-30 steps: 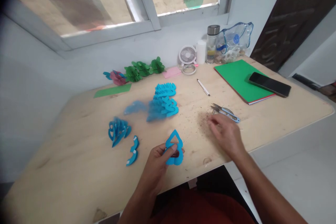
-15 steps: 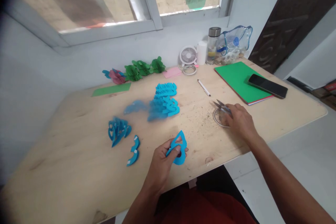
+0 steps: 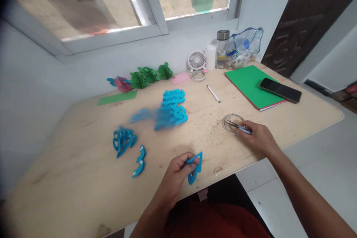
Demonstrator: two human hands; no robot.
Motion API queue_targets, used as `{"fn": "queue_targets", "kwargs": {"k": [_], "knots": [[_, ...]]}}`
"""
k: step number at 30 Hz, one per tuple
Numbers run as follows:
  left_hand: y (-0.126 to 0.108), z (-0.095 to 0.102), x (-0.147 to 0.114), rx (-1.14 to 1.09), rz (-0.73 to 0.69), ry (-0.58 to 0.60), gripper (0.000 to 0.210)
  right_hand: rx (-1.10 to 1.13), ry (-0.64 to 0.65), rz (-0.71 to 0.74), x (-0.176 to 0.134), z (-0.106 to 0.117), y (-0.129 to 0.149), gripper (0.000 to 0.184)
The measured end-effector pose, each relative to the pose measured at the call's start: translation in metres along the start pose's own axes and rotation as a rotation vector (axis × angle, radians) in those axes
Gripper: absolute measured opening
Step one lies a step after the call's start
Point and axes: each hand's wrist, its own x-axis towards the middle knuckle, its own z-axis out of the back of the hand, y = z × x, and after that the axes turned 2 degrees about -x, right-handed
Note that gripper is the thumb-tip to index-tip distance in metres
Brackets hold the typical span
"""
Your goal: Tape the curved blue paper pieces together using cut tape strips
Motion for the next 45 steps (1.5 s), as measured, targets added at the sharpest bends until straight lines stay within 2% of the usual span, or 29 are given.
{"fn": "queue_targets", "kwargs": {"k": [5, 9, 12, 14, 16, 18, 21, 26, 31, 34, 38, 43, 45], "knots": [[-0.002, -0.007, -0.006, 0.347, -0.234, 0.138, 0.027, -0.204, 0.139, 0.172, 0.010, 0.002, -0.003, 0.023], [-0.002, -0.009, -0.010, 0.442, -0.272, 0.148, 0.032, -0.221, 0.243, 0.275, 0.011, 0.005, 0.002, 0.017], [-0.002, -0.008, -0.014, 0.463, -0.308, 0.149, 0.032, -0.198, 0.229, 0.279, 0.008, 0.006, 0.009, 0.014], [-0.003, -0.007, -0.016, 0.469, -0.325, 0.151, 0.031, -0.108, 0.220, 0.297, 0.004, 0.007, 0.018, 0.015], [-0.004, -0.007, -0.019, 0.485, -0.320, 0.136, 0.024, 0.052, 0.264, 0.321, -0.001, 0.008, 0.033, 0.018], [-0.004, -0.006, -0.021, 0.524, -0.301, 0.077, 0.019, 0.223, 0.339, 0.325, -0.006, 0.010, 0.051, 0.023], [-0.004, -0.003, -0.023, 0.546, -0.312, -0.043, 0.031, 0.394, 0.464, 0.320, -0.014, 0.012, 0.080, 0.025], [0.000, 0.008, -0.026, 0.391, -0.389, -0.121, 0.052, 0.558, 0.673, 0.311, -0.021, 0.010, 0.113, 0.022], [-0.006, 0.021, -0.032, 0.350, -0.435, -0.142, 0.062, 0.554, 0.744, 0.411, -0.018, 0.012, 0.129, 0.017], [-0.016, 0.027, -0.034, 0.353, -0.414, -0.104, 0.057, 0.485, 0.771, 0.506, -0.016, 0.016, 0.134, 0.014], [-0.027, 0.028, -0.034, 0.304, -0.290, 0.013, 0.040, 0.411, 0.837, 0.599, -0.008, 0.022, 0.132, 0.012], [-0.029, 0.017, -0.026, 0.222, -0.139, 0.055, 0.018, 0.329, 0.867, 0.730, 0.005, 0.023, 0.129, 0.008], [-0.027, 0.011, -0.021, 0.178, -0.108, 0.027, 0.016, 0.308, 0.842, 0.759, 0.008, 0.024, 0.128, 0.006]]}}
